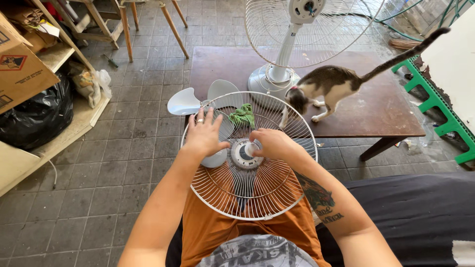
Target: The person assembles a white pedestal fan by attaching the front grill, inserting the fan blades, and securing the rear grill. They use a green cloth to wipe the fan parts during the process. A cat is present and interacts with the person throughout the task.
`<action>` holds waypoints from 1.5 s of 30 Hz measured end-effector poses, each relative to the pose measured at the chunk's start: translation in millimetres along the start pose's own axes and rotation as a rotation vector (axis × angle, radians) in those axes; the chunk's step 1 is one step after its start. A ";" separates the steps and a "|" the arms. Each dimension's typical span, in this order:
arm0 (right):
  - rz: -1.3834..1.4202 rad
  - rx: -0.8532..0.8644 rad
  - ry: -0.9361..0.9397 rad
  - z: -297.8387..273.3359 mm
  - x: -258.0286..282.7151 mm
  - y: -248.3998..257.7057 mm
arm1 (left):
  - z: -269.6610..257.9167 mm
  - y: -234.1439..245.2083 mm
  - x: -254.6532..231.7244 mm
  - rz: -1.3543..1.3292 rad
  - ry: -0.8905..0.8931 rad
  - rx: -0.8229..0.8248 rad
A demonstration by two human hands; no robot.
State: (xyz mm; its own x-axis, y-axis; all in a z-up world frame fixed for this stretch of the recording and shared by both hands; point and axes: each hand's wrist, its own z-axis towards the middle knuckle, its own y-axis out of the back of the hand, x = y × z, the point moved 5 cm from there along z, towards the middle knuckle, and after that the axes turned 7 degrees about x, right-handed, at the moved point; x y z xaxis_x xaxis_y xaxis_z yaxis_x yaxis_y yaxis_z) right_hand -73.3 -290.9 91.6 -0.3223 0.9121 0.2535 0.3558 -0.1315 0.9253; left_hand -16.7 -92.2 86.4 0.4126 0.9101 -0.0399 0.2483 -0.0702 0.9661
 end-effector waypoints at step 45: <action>-0.027 -0.473 -0.546 -94.4 -194.6 -7.2 | 137.4 82.4 -187.6 -0.345 -0.912 -0.559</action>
State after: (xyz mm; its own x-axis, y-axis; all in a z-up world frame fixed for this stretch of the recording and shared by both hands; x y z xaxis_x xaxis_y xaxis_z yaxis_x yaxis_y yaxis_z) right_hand -95.9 -504.1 62.2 0.2024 0.9652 0.1658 -0.1040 -0.1471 0.9836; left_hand 46.7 -324.9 138.4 0.9419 0.1898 -0.2772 0.1396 0.5293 0.8368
